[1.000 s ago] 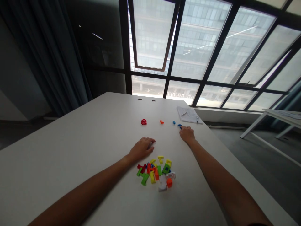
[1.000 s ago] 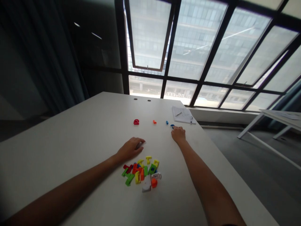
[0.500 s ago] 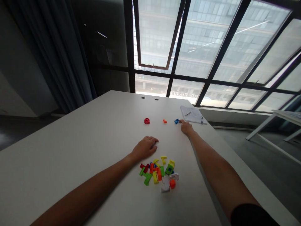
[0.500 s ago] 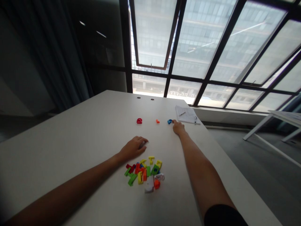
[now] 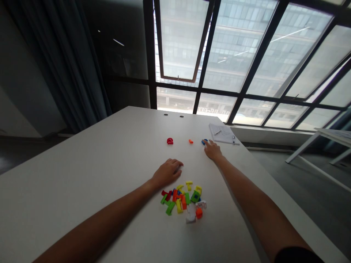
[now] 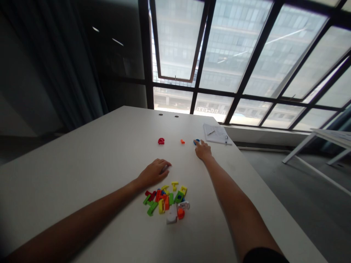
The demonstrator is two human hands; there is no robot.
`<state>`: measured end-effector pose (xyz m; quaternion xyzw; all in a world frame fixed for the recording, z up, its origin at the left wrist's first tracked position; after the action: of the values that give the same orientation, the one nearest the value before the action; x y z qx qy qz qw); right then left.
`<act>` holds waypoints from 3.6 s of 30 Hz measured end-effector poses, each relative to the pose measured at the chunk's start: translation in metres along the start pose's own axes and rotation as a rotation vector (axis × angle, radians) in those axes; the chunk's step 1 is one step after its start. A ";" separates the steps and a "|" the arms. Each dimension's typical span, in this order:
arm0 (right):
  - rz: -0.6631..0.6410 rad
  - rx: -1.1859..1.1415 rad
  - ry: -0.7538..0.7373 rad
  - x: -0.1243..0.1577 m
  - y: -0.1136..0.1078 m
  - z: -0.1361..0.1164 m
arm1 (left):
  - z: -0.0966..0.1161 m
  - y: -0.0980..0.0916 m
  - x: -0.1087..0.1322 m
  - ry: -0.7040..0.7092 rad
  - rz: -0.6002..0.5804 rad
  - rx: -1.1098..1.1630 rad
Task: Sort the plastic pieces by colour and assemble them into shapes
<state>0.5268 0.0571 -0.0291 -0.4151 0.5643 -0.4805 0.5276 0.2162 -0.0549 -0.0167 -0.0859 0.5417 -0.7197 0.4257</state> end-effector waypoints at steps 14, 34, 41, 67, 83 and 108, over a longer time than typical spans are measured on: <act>-0.048 -0.010 0.030 -0.017 0.001 -0.003 | 0.001 0.000 0.001 0.030 -0.004 -0.012; -0.322 -0.774 -0.829 0.145 -0.068 -0.078 | 0.003 0.001 0.001 0.042 0.006 -0.039; -0.077 -0.700 -0.593 0.121 -0.042 -0.093 | 0.005 -0.003 0.001 0.029 0.012 -0.003; 0.136 -0.267 -0.221 0.083 -0.021 -0.077 | 0.006 -0.003 0.001 -0.003 0.000 -0.045; 0.150 -0.447 -0.493 0.083 -0.015 -0.083 | 0.004 0.000 0.001 0.062 0.023 -0.086; 0.174 -0.695 -0.532 0.140 -0.030 -0.067 | -0.001 -0.022 0.012 0.367 -0.468 0.372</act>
<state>0.4449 -0.0780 -0.0287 -0.6277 0.5699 -0.0927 0.5222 0.1961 -0.0616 -0.0026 0.0019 0.4342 -0.8877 0.1530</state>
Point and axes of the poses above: each hand's wrist, its own x-axis away from the middle knuckle, its own y-axis out of the palm, z = x × y, the point moved 3 cm from there along -x, towards the middle knuckle, and after that the axes turned 3 degrees about y, right-handed, at the moved point
